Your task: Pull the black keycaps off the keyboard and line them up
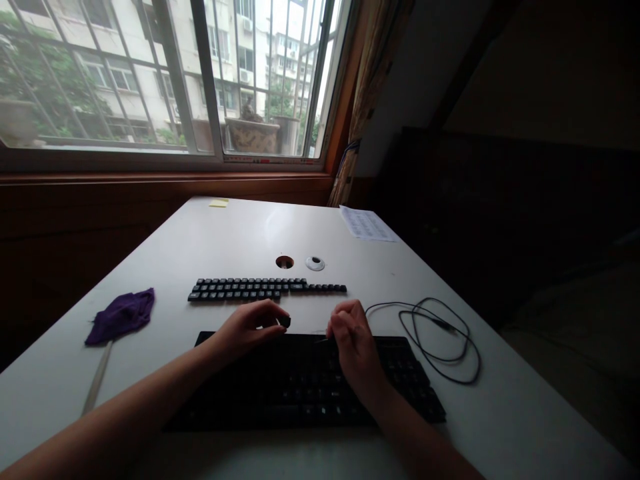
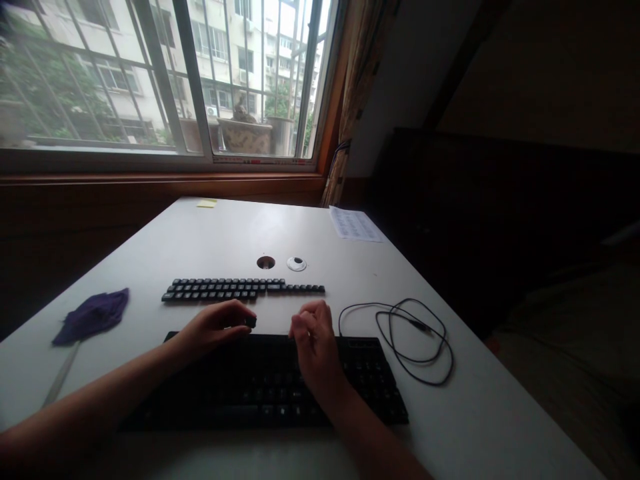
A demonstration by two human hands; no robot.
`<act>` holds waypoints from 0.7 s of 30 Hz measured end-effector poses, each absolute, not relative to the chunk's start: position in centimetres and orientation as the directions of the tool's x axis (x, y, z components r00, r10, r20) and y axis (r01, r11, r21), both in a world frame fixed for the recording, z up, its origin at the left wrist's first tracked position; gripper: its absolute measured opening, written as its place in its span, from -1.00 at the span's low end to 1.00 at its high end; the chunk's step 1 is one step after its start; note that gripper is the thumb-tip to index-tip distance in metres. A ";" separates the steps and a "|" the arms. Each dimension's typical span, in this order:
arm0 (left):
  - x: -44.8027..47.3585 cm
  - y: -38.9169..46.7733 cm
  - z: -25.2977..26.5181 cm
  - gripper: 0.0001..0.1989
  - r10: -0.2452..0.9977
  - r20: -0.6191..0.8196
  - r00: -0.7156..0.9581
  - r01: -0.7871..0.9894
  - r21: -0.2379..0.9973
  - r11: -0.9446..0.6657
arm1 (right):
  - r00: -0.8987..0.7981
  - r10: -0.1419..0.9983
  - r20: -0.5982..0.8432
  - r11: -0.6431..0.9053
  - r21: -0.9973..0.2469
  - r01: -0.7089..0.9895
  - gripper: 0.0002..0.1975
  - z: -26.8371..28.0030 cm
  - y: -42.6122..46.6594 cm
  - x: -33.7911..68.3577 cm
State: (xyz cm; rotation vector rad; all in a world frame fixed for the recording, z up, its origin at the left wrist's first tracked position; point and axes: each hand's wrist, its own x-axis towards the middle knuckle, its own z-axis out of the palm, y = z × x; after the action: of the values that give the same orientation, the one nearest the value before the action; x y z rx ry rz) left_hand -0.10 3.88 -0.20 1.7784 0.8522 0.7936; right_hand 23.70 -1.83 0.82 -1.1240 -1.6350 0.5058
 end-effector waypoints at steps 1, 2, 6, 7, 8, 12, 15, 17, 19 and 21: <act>-0.1 3.9 -0.3 -0.74 0.830 0.134 0.542 0.200 0.939 -0.282 | -0.056 0.843 0.535 0.503 -0.749 0.432 -0.71 0.7 -1.9 23.7; -0.1 3.9 -0.4 -0.74 0.830 0.132 0.542 0.202 0.938 -0.281 | -0.096 0.828 0.553 0.534 -0.724 0.437 -0.74 0.6 -2.0 23.7; -0.2 3.9 -0.5 -0.73 0.832 0.124 0.541 0.203 0.941 -0.272 | -0.271 0.761 0.590 0.645 -0.643 0.413 -0.84 0.5 -2.2 23.6; -0.2 3.9 -0.5 -0.73 0.833 0.120 0.540 0.202 0.942 -0.266 | -0.299 0.746 0.595 0.663 -0.623 0.416 -0.85 0.5 -2.2 23.5; -0.2 4.0 -0.4 -0.73 0.833 0.113 0.542 0.199 0.945 -0.259 | -0.316 0.736 0.599 0.674 -0.604 0.426 -0.85 0.6 -2.2 23.5; -0.3 4.0 -0.4 -0.72 0.821 0.106 0.561 0.127 0.969 -0.212 | -0.314 0.727 0.611 0.671 -0.535 0.512 -0.85 1.5 -1.6 23.4; -0.3 4.1 -0.3 -0.73 0.824 0.105 0.557 0.071 0.982 -0.174 | -0.355 0.717 0.600 0.676 -0.473 0.565 -0.90 2.5 -0.5 23.2; -0.3 4.1 -0.2 -0.74 0.832 0.108 0.545 0.050 0.986 -0.161 | -0.419 0.704 0.573 0.695 -0.437 0.570 -0.89 3.3 0.4 23.0; -0.2 4.1 -0.1 -0.74 0.842 0.107 0.529 0.030 0.989 -0.144 | -0.486 0.680 0.549 0.727 -0.417 0.546 -0.88 3.9 1.4 22.7; -0.2 4.1 0.0 -0.73 0.853 0.096 0.513 0.000 0.994 -0.112 | -0.504 0.660 0.557 0.748 -0.422 0.513 -0.88 4.3 2.3 22.3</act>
State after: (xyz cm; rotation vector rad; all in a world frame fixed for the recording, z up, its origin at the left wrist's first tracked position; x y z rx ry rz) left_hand -0.18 4.15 0.01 1.5160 0.7686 0.8600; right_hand 22.28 2.27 4.33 -0.8761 -2.2161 0.2608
